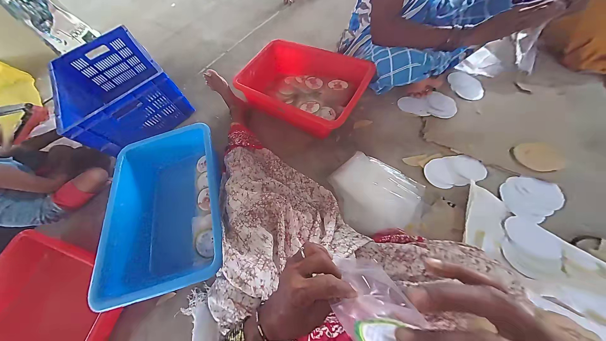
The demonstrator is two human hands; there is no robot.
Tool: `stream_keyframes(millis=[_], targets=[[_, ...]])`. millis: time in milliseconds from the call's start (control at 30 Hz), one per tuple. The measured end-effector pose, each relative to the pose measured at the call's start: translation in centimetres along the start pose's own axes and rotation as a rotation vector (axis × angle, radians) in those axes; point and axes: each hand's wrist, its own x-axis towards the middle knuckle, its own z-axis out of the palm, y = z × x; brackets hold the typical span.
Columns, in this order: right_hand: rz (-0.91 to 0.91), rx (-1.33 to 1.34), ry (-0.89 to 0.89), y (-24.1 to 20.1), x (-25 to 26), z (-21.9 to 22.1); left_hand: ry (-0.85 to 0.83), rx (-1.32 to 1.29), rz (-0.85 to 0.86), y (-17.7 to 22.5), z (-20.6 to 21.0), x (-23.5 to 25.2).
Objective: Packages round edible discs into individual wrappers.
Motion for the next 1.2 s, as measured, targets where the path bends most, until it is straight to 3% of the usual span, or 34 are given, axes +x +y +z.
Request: stream_keyframes(millis=[100,233,367,500,600,733,800,900,967,1100,1133,1200], targets=[[0.11,0.084,0.011,1.5,-0.2,1.4,-0.059,-0.038,-0.09,0.1,0.2,-0.1],[0.268,0.089,0.21,2.7,-0.7,3.0,-0.095,-0.24,-0.237,0.3,0.7,-0.9],[0.22,0.014,0.438,3.2,-1.0,2.6,-0.049,-0.285,-0.318,0.4,0.9,-1.8],[0.039,0.016,0.487,3.7,-1.6,0.0,0.035,-0.226,-0.259,0.0,0.8,-2.2],[0.003,-0.156,0.51,7.2,-1.6,-1.3,0.091,-0.205,-0.247,-0.3,0.7,-2.2],[0.268,-0.283,0.619,18.0,-2.1,1.3,0.147,-0.184,-0.272,-0.8,0.9,-2.4],[0.561,-0.41,0.488,23.1,-2.6,2.7,0.156,-0.175,-0.277,-1.1,1.0,-2.6],[0.941,-0.572,0.1,25.9,-2.2,3.2,0.163,-0.166,-0.304,-1.3,0.6,-2.9],[0.911,-0.613,0.102,25.6,-2.2,3.2,0.181,-0.146,-0.322,-1.5,0.1,-3.1],[0.677,-0.566,0.376,24.7,-3.2,3.2,0.21,-0.111,-0.327,-2.1,-0.4,-3.0],[0.73,-0.594,0.306,24.6,-3.3,3.0,0.212,-0.109,-0.323,-2.2,-0.3,-3.0],[1.0,-0.66,-0.022,24.1,-2.6,2.4,0.212,-0.12,-0.315,-2.5,-0.1,-2.8]])
